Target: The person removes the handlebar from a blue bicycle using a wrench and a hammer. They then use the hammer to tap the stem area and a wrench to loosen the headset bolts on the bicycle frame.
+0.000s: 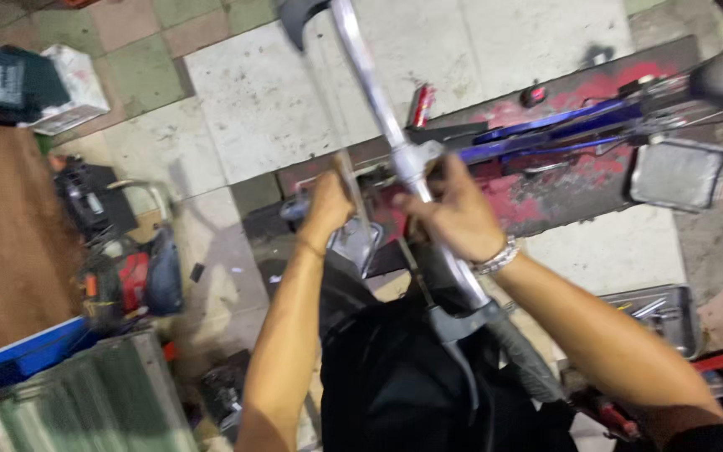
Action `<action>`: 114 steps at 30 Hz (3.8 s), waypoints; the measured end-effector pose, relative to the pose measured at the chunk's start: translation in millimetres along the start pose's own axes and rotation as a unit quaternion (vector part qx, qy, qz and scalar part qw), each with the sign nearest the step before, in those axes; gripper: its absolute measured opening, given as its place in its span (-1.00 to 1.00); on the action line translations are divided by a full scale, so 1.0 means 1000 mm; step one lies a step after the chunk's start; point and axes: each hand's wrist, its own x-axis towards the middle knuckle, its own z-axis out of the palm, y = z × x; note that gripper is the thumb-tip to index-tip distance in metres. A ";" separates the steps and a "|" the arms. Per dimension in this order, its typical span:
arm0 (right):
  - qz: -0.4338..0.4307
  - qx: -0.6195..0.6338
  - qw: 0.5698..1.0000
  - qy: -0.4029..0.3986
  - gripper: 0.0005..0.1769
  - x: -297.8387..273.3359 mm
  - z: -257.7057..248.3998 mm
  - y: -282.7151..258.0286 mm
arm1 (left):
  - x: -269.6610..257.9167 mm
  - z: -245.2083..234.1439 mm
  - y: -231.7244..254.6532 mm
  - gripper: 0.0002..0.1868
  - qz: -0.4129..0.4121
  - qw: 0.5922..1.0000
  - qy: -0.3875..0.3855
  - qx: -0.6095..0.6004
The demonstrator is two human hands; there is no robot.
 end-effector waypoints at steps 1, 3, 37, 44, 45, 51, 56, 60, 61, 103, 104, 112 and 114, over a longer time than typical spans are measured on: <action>-0.009 -0.049 0.998 0.022 -0.48 -0.001 0.003 0.000 | -0.005 -0.001 -0.002 -0.62 -0.003 0.999 0.002 -0.040; 0.006 -0.098 0.994 0.055 -0.45 0.005 0.007 -0.002 | 0.005 -0.004 0.002 -0.49 0.006 0.993 0.012 -0.120; 0.066 -0.320 0.945 -0.028 -0.55 0.008 0.018 -0.022 | 0.059 0.095 -0.095 -0.48 0.307 0.892 -0.233 -0.237; 0.148 -0.223 0.961 0.064 -0.40 0.010 0.037 -0.048 | 0.061 0.031 -0.025 -0.44 0.250 0.909 -0.274 -0.190; 0.153 -0.260 0.953 0.015 -0.41 0.008 0.028 -0.051 | 0.063 0.030 -0.022 -0.44 0.251 0.909 -0.271 -0.193; 0.050 -0.267 0.961 -0.045 -0.49 0.004 0.022 -0.046 | 0.061 0.030 -0.033 -0.49 0.223 0.912 -0.278 -0.202; 0.216 -0.221 0.951 0.017 -0.33 0.013 0.036 -0.052 | 0.064 0.031 -0.027 -0.53 0.227 0.908 -0.298 -0.186; 0.135 -0.311 0.924 -0.179 -0.46 0.008 0.002 -0.050 | 0.066 0.028 -0.027 -0.58 0.220 0.897 -0.316 -0.216; 0.106 -0.328 0.910 -0.229 -0.56 0.010 -0.004 -0.049 | 0.063 0.027 -0.028 -0.59 0.216 0.902 -0.310 -0.211; 0.122 -0.264 0.954 0.078 -0.65 0.002 0.060 -0.073 | 0.100 -0.038 0.083 -0.64 0.285 0.790 -0.528 -0.129; 0.140 -0.274 0.949 0.075 -0.64 0.004 0.058 -0.073 | 0.094 -0.032 0.083 -0.64 0.285 0.799 -0.517 -0.115; 0.089 -0.293 0.946 0.106 -0.59 0.003 0.064 -0.056 | 0.074 -0.027 0.057 -0.65 0.285 0.820 -0.480 -0.124; 0.096 -0.278 0.951 0.095 -0.60 0.005 0.065 -0.056 | 0.076 -0.026 0.055 -0.65 0.289 0.821 -0.475 -0.126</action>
